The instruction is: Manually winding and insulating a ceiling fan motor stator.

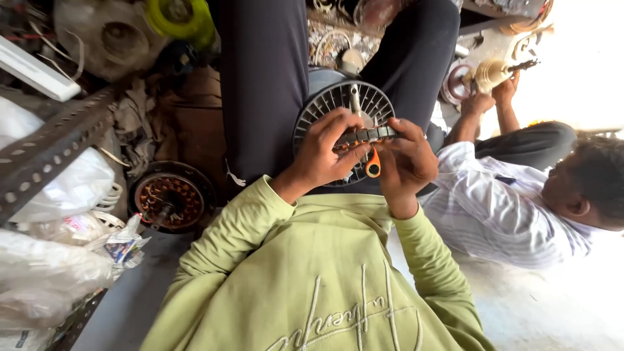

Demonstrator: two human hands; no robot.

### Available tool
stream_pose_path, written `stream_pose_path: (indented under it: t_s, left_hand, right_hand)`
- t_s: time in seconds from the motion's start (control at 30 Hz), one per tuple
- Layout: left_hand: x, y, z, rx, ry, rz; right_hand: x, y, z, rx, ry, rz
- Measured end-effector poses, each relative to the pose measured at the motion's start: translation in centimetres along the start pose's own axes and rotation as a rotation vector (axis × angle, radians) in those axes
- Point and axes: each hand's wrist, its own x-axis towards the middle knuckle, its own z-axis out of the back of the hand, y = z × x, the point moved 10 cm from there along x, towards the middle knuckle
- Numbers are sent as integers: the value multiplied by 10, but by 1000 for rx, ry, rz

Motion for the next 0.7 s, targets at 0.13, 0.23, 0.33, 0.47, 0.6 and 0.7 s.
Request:
stream_pose_path:
  t_s: [0.13,0.23,0.33,0.47,0.6,0.7]
  left_hand:
    - [8,-1,-1,-27,49,96]
    - [23,-4,-9,5,153,130]
    - [28,-25,-5,30,161,116]
    - [9,-47,30,189,-91,-14]
    - [-53,-29,37,474,-149,-54]
    - [-58,-32,15,651,59,-73]
  right_hand:
    - [-19,-29,9,312,-157,-296]
    - [-18,-41,14,448,-208,-363]
    - [-36,-52,36,441,-204,-397]
    - [-38,-40,51,36,9,-491]
    - [-39,-28,30,-240,235,-501]
    - [-35,-19,21,-359,300,-435]
